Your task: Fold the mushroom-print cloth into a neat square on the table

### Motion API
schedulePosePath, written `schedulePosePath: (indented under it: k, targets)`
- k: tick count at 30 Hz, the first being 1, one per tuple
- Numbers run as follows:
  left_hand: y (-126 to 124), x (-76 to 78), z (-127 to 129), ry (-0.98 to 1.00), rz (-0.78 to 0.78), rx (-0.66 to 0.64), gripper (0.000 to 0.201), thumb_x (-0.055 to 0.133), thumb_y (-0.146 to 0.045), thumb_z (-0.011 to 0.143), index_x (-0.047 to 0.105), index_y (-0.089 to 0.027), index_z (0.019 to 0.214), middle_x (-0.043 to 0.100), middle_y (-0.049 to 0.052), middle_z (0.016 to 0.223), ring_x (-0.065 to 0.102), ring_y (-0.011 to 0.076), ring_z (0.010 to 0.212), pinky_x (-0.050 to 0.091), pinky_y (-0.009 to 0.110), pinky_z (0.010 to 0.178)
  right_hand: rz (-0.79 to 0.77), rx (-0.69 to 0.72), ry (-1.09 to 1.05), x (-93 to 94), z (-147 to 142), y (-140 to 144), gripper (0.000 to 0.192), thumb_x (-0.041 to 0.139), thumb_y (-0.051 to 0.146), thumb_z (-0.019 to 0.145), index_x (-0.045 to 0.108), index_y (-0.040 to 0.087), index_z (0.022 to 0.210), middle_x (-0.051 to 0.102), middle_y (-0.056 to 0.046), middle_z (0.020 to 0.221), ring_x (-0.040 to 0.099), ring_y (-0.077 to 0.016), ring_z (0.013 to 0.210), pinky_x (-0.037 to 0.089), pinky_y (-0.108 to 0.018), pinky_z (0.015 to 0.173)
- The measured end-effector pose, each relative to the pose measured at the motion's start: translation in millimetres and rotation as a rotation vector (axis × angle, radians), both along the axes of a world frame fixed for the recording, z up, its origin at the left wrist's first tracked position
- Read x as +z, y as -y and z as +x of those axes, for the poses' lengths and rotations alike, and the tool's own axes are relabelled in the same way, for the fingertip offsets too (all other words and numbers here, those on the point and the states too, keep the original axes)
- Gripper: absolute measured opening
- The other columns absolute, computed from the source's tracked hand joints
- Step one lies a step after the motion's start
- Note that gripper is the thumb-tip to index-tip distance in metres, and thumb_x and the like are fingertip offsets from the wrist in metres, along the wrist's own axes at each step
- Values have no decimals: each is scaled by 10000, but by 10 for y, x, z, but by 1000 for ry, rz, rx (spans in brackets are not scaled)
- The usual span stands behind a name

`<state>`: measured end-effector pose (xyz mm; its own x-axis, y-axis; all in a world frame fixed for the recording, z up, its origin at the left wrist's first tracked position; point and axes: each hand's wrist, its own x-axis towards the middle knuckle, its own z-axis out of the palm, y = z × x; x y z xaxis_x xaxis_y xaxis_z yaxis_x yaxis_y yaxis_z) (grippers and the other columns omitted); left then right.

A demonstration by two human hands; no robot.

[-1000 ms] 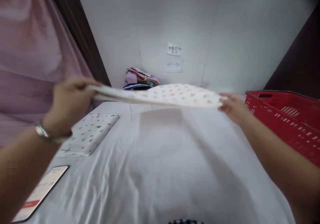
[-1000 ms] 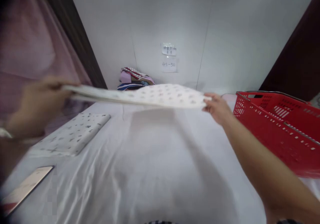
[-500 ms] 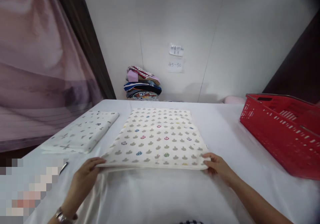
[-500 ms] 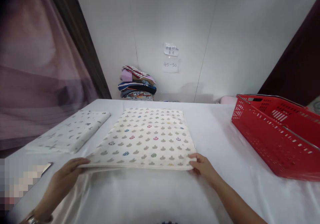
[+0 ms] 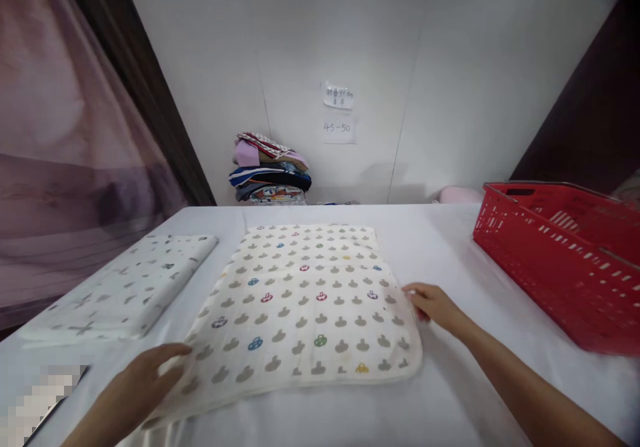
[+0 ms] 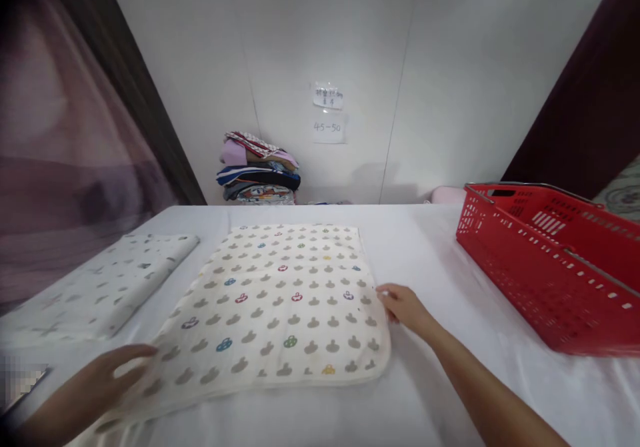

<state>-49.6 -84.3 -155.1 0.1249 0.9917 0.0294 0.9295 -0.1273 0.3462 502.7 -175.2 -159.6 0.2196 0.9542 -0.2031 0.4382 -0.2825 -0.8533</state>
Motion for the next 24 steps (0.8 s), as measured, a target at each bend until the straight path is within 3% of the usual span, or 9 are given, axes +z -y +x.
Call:
schedulePosePath:
  k: [2,4,7,10,17,20,24]
  targets:
    - [-143,87,293,1,-13,-34,353,477,-470,752,699,-262,931,691,21,1033,653,228,917,536,276,737,48,-38,117,24,62,-438,284,450,328,795,652,162,906,594,4,571,532,-118,515,378,-209,478]
    - [-274,72,606,18,60,-133,362,458,-468,776,702,-245,923,679,32,1070,642,226,957,540,274,744,56,-64,313,12,86,-878,246,445,264,800,671,172,827,652,-22,697,589,-133,655,409,-208,578]
    - [-440,-105,948,-6,223,-312,345,469,-470,795,710,-236,875,666,55,1093,631,232,977,539,314,798,-6,-112,494,-38,95,-1438,202,494,235,794,686,170,784,681,-61,842,607,-176,857,409,-221,692]
    - [-550,-316,1066,-31,342,-414,307,472,-435,828,698,-236,888,667,69,1065,631,222,959,521,348,856,-85,-166,518,-96,106,-1821,168,575,285,766,680,154,769,677,-109,921,599,-218,935,408,-237,698]
    - [-546,-508,1038,-8,464,-395,295,479,-449,833,654,-232,929,641,56,1068,622,215,950,527,335,824,-173,-239,466,-165,131,-2238,217,705,290,642,657,142,794,662,-143,962,616,-238,909,426,-240,653]
    - [-529,-535,1037,-2,494,-395,288,475,-445,839,648,-237,937,641,52,1067,623,215,949,526,340,818,-166,-259,396,-147,160,-2290,169,685,270,660,643,138,757,667,-126,854,625,-218,826,421,-237,615]
    - [-539,-564,1031,10,505,-393,291,478,-455,835,650,-240,929,644,50,1062,627,215,938,529,343,805,-205,-270,247,-82,227,-2281,167,606,268,735,600,128,645,614,-78,605,578,-154,563,396,-233,521]
